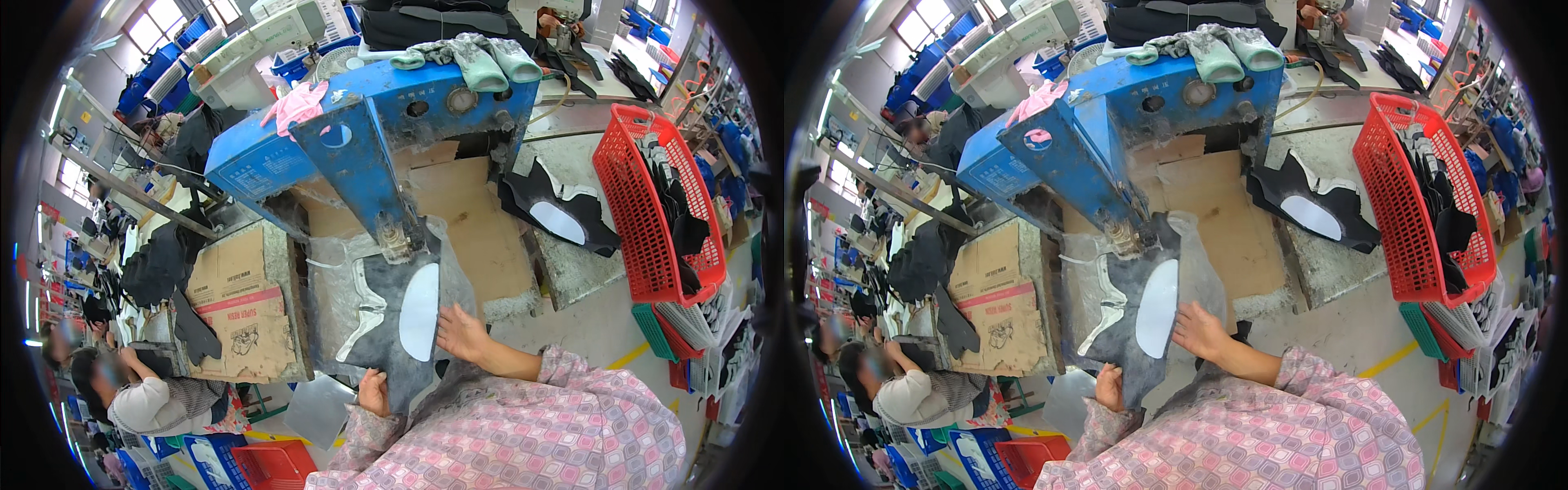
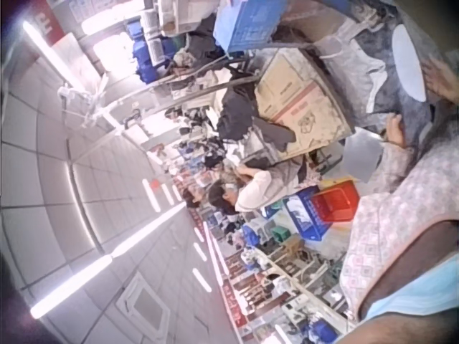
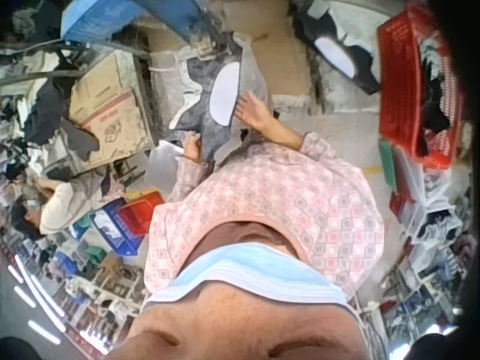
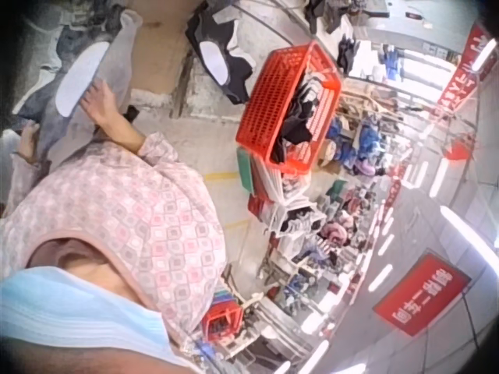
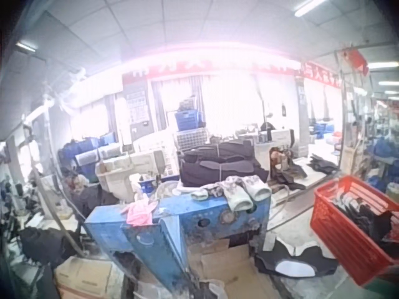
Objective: The person repeatedly picks up black and white fabric pieces from a red basket, aligns them under a blue industrial sewing machine, and sews them. After each piece is sewn, it is placed back into the basket. The process is repeated for multiple pieces throughout the clip.
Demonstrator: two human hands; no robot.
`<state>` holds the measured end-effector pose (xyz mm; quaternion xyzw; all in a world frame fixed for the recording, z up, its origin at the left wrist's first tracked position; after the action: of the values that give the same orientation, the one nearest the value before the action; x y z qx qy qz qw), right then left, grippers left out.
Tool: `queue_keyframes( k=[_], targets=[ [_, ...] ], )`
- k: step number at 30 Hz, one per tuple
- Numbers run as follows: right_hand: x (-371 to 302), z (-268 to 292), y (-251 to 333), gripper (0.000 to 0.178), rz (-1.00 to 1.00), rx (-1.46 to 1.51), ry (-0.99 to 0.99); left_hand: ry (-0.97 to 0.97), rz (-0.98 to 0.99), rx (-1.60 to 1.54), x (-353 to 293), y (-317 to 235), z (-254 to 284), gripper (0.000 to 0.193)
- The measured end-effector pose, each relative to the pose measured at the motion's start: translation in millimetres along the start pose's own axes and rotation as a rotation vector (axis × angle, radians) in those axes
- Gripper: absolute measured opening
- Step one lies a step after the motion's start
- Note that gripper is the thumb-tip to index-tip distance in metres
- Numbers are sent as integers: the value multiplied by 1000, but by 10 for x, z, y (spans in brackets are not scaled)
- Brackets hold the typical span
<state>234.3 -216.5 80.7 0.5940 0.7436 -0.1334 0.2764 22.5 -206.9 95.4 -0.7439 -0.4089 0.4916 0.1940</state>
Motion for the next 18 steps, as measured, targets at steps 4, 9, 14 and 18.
queue_keyframes(
  k=[4,9,14,18],
  targets=[
    [17,156,39,62,46,-16,42,-11,-1,128,49,-94,-9,4],
    [51,463,148,64,286,-171,-271,52,138,23,164,-65,-22,18],
    [-605,769,351,64,311,79,-204,460,378,88,90,266,-465,31],
    [-1632,780,908,61,523,103,91,613,364,245,15,359,-1369,22]
  ],
)
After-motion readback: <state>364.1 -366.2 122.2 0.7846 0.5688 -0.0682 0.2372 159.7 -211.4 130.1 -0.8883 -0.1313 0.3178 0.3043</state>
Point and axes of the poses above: each hand's wrist, its own x-axis towards the middle knuckle, its own z-axis out of the back of the hand, y = z × x, the point moved 1 cm from there along x, towards the middle knuckle, and after that the axes turned 11 degrees about -y, right-handed, at the moved point
